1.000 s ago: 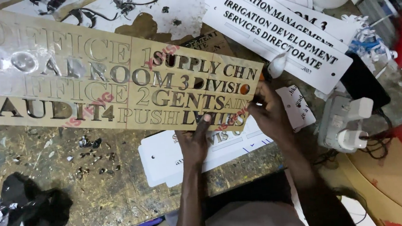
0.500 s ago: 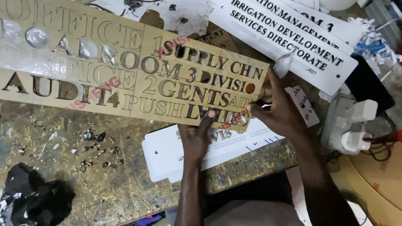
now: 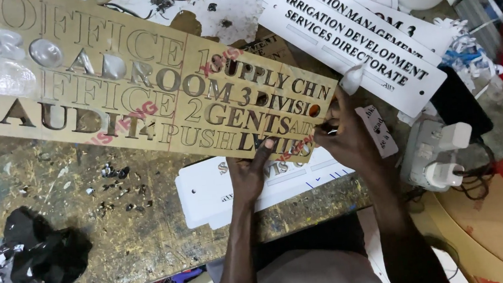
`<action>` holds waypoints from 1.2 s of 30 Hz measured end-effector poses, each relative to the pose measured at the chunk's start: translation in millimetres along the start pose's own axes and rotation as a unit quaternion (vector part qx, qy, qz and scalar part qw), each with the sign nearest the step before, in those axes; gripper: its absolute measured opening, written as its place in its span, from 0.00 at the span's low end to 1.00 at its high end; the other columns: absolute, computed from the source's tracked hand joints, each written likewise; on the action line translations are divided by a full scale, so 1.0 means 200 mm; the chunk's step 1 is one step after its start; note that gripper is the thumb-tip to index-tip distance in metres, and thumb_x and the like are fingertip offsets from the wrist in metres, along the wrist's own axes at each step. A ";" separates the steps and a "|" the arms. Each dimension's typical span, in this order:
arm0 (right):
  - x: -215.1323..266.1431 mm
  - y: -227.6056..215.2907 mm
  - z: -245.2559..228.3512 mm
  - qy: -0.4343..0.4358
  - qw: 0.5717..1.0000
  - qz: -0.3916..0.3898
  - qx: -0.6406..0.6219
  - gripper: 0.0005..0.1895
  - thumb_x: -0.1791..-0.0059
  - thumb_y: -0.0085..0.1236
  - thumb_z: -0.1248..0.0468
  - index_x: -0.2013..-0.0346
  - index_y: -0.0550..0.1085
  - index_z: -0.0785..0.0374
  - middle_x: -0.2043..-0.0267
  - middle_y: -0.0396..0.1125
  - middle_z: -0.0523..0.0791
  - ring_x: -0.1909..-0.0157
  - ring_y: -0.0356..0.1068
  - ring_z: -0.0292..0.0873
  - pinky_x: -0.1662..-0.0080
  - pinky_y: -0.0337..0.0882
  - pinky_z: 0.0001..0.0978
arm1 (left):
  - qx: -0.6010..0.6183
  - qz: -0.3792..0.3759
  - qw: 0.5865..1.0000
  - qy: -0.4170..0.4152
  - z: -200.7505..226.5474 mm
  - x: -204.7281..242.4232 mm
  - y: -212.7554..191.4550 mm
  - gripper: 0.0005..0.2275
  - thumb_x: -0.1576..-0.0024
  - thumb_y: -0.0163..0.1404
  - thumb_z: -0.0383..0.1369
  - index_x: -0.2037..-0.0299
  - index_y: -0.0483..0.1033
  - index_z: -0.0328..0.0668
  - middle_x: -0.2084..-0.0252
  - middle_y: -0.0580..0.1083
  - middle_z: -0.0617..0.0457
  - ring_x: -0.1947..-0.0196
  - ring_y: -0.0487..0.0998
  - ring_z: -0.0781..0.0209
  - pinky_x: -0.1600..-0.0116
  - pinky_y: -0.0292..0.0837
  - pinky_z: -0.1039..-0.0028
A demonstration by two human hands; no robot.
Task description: A person aligns a stencil containing cut-out letters onto a base board and presses them down to prepare a sign.
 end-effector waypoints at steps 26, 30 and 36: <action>-0.01 -0.01 0.08 0.018 0.996 0.044 0.070 0.56 0.52 0.65 0.71 0.14 0.46 0.71 0.58 0.67 0.52 0.52 0.79 0.53 0.58 0.82 0.48 | -0.009 -0.027 0.997 0.067 0.04 -0.02 0.09 0.22 0.37 0.63 0.23 0.32 0.79 0.30 0.45 0.86 0.35 0.47 0.86 0.45 0.40 0.85 0.50; -0.01 -0.06 0.17 -0.033 0.998 0.058 -0.009 0.51 0.49 0.63 0.74 0.15 0.49 0.76 0.62 0.66 0.52 0.55 0.77 0.49 0.56 0.82 0.43 | 0.006 -0.029 0.996 0.080 0.09 -0.04 0.10 0.23 0.38 0.65 0.23 0.31 0.78 0.30 0.43 0.85 0.34 0.45 0.86 0.43 0.35 0.83 0.46; -0.01 -0.13 0.17 -0.060 0.998 0.029 -0.006 0.50 0.47 0.66 0.71 0.15 0.50 0.75 0.62 0.74 0.57 0.60 0.80 0.51 0.64 0.79 0.43 | 0.022 -0.011 0.998 0.064 0.08 0.00 0.12 0.25 0.38 0.64 0.24 0.29 0.76 0.30 0.40 0.83 0.33 0.41 0.83 0.42 0.32 0.81 0.44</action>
Point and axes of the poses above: each hand's wrist, its own x-axis away from the middle knuckle, its own y-axis out of the palm, z = x × y, the point moved 1 cm from there along -x, towards the middle knuckle
